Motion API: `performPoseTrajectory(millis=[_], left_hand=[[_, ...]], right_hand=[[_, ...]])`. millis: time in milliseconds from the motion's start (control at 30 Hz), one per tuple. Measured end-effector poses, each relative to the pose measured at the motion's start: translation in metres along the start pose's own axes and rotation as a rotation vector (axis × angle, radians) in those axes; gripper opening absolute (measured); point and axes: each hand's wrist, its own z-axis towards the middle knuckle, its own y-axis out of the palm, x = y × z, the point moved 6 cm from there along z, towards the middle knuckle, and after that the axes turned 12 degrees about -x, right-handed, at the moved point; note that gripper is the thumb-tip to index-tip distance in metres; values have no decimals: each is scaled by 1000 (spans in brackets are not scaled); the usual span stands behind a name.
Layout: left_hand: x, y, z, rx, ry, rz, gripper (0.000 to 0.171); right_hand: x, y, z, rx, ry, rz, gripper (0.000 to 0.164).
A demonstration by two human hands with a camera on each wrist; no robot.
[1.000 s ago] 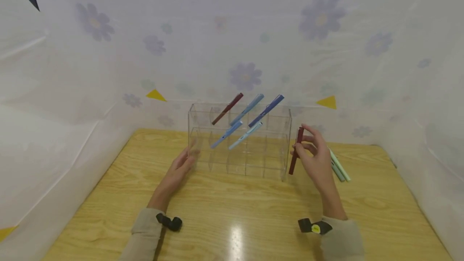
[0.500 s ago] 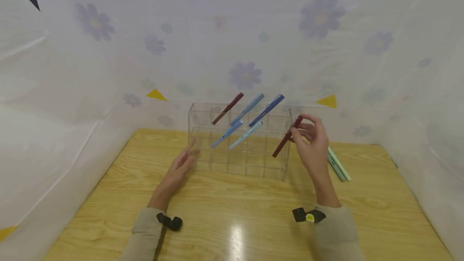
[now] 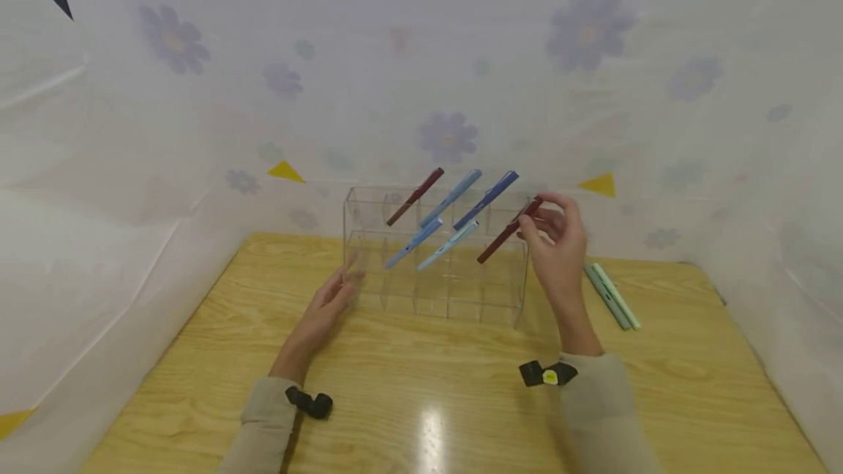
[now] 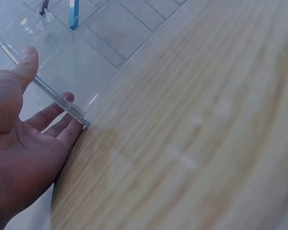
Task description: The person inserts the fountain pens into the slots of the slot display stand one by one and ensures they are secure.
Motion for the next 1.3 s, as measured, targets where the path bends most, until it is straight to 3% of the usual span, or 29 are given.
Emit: performPoseTrajectory(millis=[367,867,1100,1300], left_hand=[[-3,-1,2,1,13,13,54],[-3,-1,1,12,-17,12,54],[-3,-1,2,12,-16,17,54],[-4,-2,1,9,-6,26,54]], right_hand=[[6,10,7,13,-8,57,38],[17,31,2,-35,29,20,34],[-2,41,-5,-64,41,-17,31],[7,43,-8,-81,52,-50,32]])
